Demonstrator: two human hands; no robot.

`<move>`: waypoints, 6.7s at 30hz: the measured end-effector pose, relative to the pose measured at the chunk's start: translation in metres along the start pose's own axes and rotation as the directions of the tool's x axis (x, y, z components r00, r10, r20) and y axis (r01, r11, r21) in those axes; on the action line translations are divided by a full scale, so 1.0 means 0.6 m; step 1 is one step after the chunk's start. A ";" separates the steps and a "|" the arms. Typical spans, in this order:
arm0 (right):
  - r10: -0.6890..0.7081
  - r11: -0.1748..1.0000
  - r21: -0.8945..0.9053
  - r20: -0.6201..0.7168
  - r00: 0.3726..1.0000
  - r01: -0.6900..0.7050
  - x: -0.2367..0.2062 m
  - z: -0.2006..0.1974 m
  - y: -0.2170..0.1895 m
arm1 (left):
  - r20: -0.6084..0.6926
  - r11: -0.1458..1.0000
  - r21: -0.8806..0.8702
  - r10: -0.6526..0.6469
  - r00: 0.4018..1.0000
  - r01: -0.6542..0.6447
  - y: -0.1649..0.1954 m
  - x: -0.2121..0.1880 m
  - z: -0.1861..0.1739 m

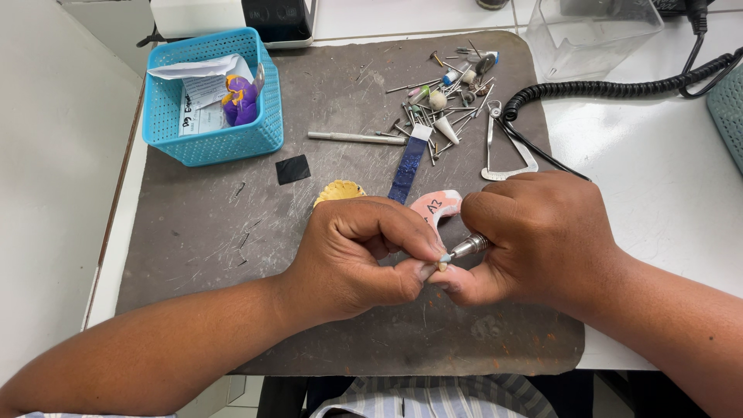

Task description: The person uses a rotary tool to grind and smooth a small tooth on a pink denture base. They repeatedly fit the denture into a yellow dental cast to check occlusion, then use a red articulating paper strip to mark contact points before further grinding.

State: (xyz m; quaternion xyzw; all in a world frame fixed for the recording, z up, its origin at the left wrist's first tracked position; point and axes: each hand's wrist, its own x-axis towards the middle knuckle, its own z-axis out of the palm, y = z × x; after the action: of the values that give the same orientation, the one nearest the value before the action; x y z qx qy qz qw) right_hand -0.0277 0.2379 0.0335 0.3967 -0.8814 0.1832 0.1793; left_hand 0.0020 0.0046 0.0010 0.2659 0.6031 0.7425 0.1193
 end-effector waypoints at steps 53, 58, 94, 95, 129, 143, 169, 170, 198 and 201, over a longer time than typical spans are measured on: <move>-0.003 0.782 0.623 -0.031 1.000 0.022 0.017 -0.015 0.014 | -0.084 0.966 0.025 0.258 0.963 -0.256 -0.037 0.030 -0.056; -0.047 0.846 0.519 -0.156 0.987 0.122 0.015 -0.005 -0.004 | 0.015 0.979 0.054 0.198 0.980 -0.199 -0.026 0.031 -0.051; 0.112 0.960 0.275 -0.223 0.968 -0.048 0.013 -0.009 -0.035 | -0.325 0.906 0.400 -0.004 0.946 0.142 0.028 0.042 0.002; 0.112 0.961 0.272 -0.226 0.968 -0.048 0.015 -0.009 -0.038 | -0.309 0.922 0.363 -0.015 0.951 0.133 0.031 0.040 0.003; -0.136 0.925 0.277 -0.402 0.906 0.261 -0.006 -0.020 -0.034 | 0.017 0.852 0.490 0.204 0.979 -0.186 0.044 0.009 -0.003; 0.128 0.912 0.411 -0.275 0.953 -0.004 -0.005 -0.013 -0.019 | 0.060 0.907 -0.328 -0.260 0.964 0.265 0.030 0.032 -0.012; 0.237 0.734 0.674 -0.140 0.961 -0.082 -0.020 -0.013 0.004 | 0.210 0.799 -0.508 -0.249 0.946 0.323 0.015 0.023 -0.021; 0.260 0.765 0.621 -0.059 0.964 -0.168 -0.017 -0.019 0.006 | 0.179 0.813 -0.503 -0.235 0.955 0.294 0.017 0.024 -0.025; -0.021 0.983 0.173 -0.265 0.964 0.069 0.006 -0.040 -0.001 | -0.064 0.936 -0.326 -0.165 0.984 0.135 0.010 0.032 -0.016; -0.042 0.979 0.178 -0.289 0.956 0.097 0.003 -0.029 -0.011 | -0.010 0.955 -0.285 -0.085 0.996 0.079 0.008 0.025 -0.013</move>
State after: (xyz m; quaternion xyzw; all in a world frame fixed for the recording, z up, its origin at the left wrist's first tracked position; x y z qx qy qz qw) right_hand -0.0207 0.2404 0.0505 0.4123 -0.8105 0.3152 0.2717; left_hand -0.0142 0.0042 0.0086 0.2125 0.5022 0.8186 0.1804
